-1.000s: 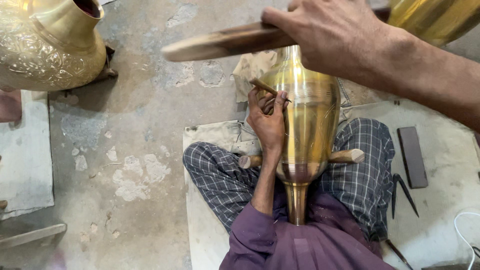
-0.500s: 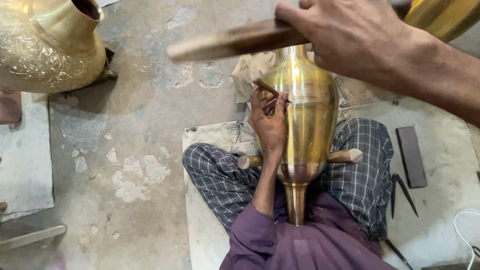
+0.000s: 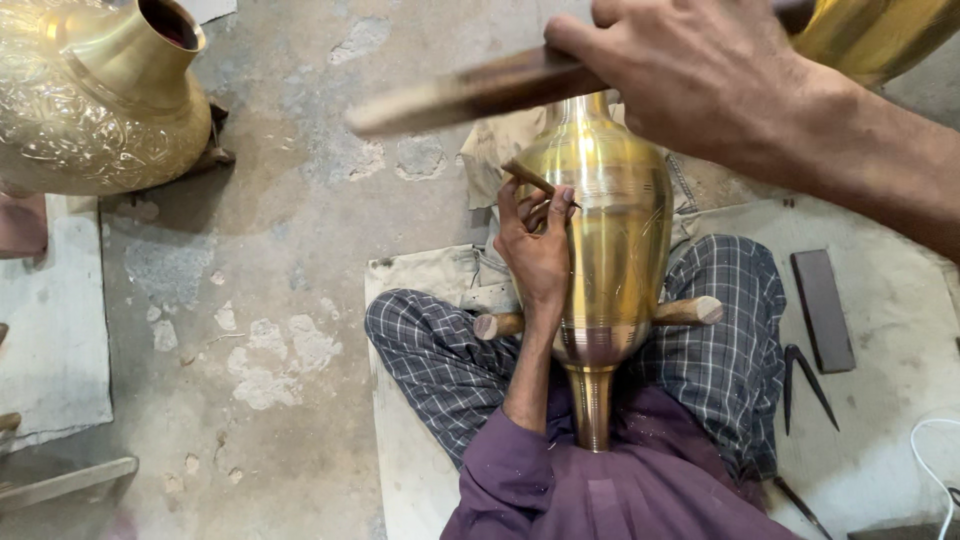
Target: The person sits cross-legged on the floor with a brass pot held between the legs. They hold a small punch against the pot's surface and strike it with a wooden mallet, working around the body to engrave a decorative pattern into the brass.
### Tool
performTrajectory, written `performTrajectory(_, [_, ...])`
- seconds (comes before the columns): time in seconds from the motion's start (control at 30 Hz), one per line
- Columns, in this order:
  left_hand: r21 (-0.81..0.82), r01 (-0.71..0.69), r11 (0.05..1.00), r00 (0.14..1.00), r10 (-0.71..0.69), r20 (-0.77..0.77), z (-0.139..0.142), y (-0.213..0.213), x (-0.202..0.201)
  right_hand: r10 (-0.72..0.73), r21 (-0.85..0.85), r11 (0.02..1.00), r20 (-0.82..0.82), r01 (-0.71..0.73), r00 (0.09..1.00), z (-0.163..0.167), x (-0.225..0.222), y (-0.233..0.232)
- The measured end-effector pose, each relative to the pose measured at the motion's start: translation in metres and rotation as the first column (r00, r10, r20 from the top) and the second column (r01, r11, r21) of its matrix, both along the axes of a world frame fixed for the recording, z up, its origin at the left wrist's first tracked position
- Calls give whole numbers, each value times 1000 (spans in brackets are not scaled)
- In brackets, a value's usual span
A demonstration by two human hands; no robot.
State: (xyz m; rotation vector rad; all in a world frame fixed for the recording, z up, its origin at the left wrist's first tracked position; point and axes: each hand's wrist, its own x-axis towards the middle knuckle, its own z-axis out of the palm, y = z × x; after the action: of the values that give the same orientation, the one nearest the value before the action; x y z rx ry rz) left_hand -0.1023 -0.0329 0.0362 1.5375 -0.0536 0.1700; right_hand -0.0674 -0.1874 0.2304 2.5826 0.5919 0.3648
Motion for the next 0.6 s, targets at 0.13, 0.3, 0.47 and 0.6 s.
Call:
performTrajectory(0.13, [29, 0, 1000, 1000, 0, 13, -2, 0, 1, 2, -106, 994, 29, 1, 1000, -5, -1, -2])
performTrajectory(0.3, [39, 9, 999, 999, -11, 35, -7, -2, 1, -67, -44, 997, -94, 63, 993, -11, -3, -6])
performTrajectory(0.47, [41, 17, 999, 998, -20, 54, -8, -3, -1, 68, -107, 993, 122, -55, 990, -15, -3, -10])
performTrajectory(0.6, [98, 10, 995, 1000, -12, 20, -9, -1, 0, -41, -46, 998, -20, 40, 999, -16, -4, -9])
